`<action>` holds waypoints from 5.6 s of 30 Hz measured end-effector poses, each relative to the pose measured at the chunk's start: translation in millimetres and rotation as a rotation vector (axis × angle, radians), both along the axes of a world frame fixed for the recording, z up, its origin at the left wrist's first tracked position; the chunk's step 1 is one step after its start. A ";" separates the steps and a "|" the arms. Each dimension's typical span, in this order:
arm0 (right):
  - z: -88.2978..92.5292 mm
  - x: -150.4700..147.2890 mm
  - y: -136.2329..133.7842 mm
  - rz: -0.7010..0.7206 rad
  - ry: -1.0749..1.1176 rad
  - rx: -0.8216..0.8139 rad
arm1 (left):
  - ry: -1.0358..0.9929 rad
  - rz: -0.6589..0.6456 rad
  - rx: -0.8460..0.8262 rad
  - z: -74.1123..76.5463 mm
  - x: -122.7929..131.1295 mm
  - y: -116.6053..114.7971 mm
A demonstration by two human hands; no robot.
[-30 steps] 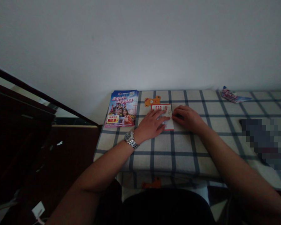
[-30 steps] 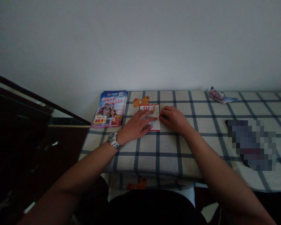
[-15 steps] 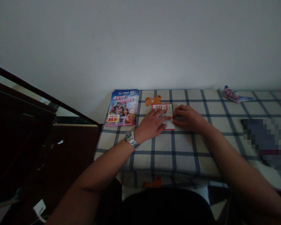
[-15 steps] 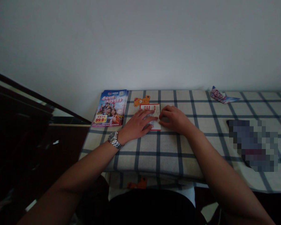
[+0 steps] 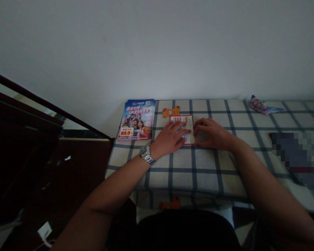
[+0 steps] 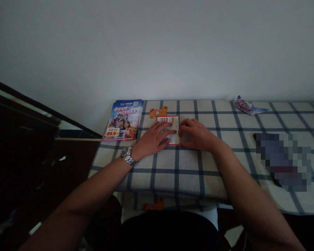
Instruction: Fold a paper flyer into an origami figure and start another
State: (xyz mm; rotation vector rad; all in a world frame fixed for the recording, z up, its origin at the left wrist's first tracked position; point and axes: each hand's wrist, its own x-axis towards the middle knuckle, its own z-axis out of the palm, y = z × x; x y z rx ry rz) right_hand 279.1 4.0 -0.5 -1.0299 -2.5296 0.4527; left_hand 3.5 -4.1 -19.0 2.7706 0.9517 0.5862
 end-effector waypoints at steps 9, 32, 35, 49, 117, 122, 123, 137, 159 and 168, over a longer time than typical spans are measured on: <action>-7.4 -6.0 7.1 -0.156 0.141 -0.009 | 0.011 -0.005 0.000 1.2 -1.1 -0.6; -11.4 -20.1 9.2 -0.286 0.117 0.073 | 0.004 -0.013 0.017 4.5 -2.0 0.6; -10.3 -17.5 8.9 -0.232 0.142 0.073 | -0.003 -0.015 0.015 4.2 -2.3 1.0; -15.7 -7.7 12.6 -0.092 0.185 0.069 | -0.018 -0.033 -0.016 4.3 -3.6 0.3; -7.9 2.6 6.2 0.066 0.220 0.013 | -0.072 -0.082 -0.051 8.9 -8.2 7.6; -4.0 0.8 4.7 0.068 0.212 0.013 | -0.081 -0.086 -0.039 9.2 -7.8 8.3; -3.3 0.7 4.5 0.073 0.213 0.015 | -0.083 -0.084 -0.038 9.6 -7.6 8.2; -0.1 1.9 2.3 0.107 0.181 0.003 | -0.142 -0.019 -0.090 14.3 -4.2 3.2; 3.2 -3.4 -7.1 -0.171 0.183 -0.240 | -0.195 0.163 -0.096 12.9 -4.1 8.9; -1.6 -8.4 -3.5 -0.230 0.210 -0.091 | -0.154 0.153 -0.091 12.7 -2.7 9.8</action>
